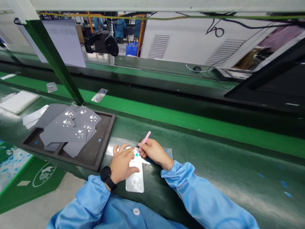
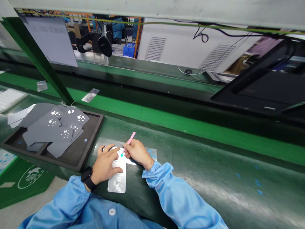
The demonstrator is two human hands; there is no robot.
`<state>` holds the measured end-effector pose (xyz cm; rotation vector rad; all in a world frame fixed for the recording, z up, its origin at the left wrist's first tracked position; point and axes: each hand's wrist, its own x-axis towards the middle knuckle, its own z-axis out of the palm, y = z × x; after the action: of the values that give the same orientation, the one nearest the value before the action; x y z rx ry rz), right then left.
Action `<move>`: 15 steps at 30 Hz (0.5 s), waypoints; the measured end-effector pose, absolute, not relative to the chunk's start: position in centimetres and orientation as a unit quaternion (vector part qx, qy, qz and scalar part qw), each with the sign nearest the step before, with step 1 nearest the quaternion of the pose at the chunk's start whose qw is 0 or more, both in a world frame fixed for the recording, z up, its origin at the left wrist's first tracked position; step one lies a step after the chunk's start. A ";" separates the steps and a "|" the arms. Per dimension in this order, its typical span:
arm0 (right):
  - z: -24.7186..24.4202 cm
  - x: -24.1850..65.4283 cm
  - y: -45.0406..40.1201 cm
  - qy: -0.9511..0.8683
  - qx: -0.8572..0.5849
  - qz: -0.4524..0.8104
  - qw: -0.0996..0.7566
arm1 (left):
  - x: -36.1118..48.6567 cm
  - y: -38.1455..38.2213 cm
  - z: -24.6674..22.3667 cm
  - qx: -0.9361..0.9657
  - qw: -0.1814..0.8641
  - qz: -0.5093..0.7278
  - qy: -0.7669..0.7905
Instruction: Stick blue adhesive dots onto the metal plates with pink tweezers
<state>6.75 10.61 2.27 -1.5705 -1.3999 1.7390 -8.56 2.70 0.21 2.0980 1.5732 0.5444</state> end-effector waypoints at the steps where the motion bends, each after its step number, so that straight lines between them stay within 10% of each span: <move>1: 2.3 6.8 10.6 -0.499 -0.564 0.625 0.207 | -8.6 2.7 0.2 0.763 0.228 0.199 0.571; 15: 1.7 7.0 10.7 -0.522 -0.548 0.623 0.195 | -8.6 2.6 0.0 0.767 0.219 0.199 0.570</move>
<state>7.00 10.71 1.72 -1.5370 -1.4638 1.7471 -8.60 2.60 0.03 2.1209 1.5770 0.5501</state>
